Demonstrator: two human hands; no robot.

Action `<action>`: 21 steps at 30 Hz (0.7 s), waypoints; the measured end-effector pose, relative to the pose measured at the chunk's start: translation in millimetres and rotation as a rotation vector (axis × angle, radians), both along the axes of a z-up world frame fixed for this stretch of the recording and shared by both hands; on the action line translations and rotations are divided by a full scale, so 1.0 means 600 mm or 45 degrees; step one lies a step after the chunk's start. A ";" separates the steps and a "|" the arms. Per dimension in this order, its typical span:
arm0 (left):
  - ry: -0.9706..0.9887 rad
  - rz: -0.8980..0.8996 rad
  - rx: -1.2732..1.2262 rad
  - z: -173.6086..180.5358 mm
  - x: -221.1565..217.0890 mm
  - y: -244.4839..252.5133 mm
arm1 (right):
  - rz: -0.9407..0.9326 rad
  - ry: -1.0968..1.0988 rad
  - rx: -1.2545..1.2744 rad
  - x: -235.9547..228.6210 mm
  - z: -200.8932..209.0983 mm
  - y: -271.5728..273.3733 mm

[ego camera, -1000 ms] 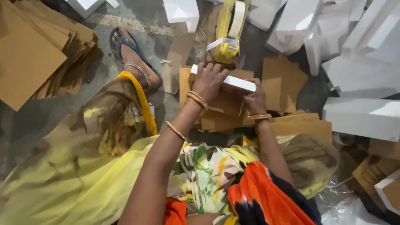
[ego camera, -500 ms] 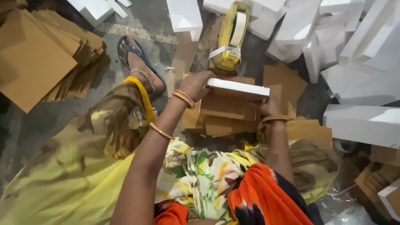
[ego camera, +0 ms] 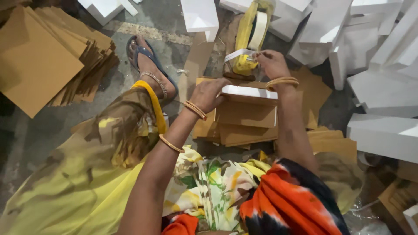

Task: The person sits on the floor and repeatedly places white rectangular items into brown cardboard boxes. They fold the box flaps and secure them using a tape dispenser. The person handles multiple boxes and items throughout the sequence.

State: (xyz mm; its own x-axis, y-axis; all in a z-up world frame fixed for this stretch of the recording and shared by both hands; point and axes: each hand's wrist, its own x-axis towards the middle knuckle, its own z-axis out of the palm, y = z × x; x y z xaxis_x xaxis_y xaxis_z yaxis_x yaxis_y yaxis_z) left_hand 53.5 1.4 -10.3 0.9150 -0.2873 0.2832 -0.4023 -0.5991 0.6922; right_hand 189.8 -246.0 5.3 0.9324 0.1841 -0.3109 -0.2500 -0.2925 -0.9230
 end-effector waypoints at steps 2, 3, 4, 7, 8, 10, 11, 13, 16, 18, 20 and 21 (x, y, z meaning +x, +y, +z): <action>0.014 0.016 0.014 0.000 0.002 -0.001 | 0.003 -0.187 0.012 -0.022 0.017 0.010; 0.023 0.024 0.019 -0.001 0.005 -0.002 | 0.007 -0.279 0.016 -0.040 0.024 0.008; 0.049 0.027 0.025 -0.004 0.005 -0.006 | 0.039 -0.280 0.125 -0.067 0.026 0.002; 0.084 0.010 0.018 -0.010 0.013 -0.028 | 0.071 -0.237 0.333 -0.175 0.004 -0.021; 0.054 -0.004 0.000 -0.009 0.022 -0.037 | 0.048 -0.208 0.323 -0.203 -0.014 -0.016; 0.045 -0.020 -0.020 -0.007 0.037 -0.053 | 0.006 -0.127 0.368 -0.242 -0.054 -0.003; 0.065 -0.021 -0.020 -0.008 0.044 -0.060 | -0.078 -0.027 0.399 -0.248 -0.073 0.001; 0.150 -0.023 -0.034 -0.013 0.046 -0.068 | -0.247 0.190 0.464 -0.263 -0.111 0.006; 0.306 -0.083 -0.101 -0.015 0.061 -0.063 | -0.129 0.097 0.479 -0.252 -0.138 0.003; 0.417 -0.196 -0.196 -0.016 0.071 -0.055 | -0.138 0.122 0.420 -0.243 -0.145 0.000; 0.594 -0.224 -0.445 -0.021 0.071 -0.055 | -0.132 0.099 0.362 -0.239 -0.152 -0.003; 0.685 -0.237 -0.568 -0.025 0.068 -0.057 | -0.123 0.064 0.335 -0.240 -0.157 -0.005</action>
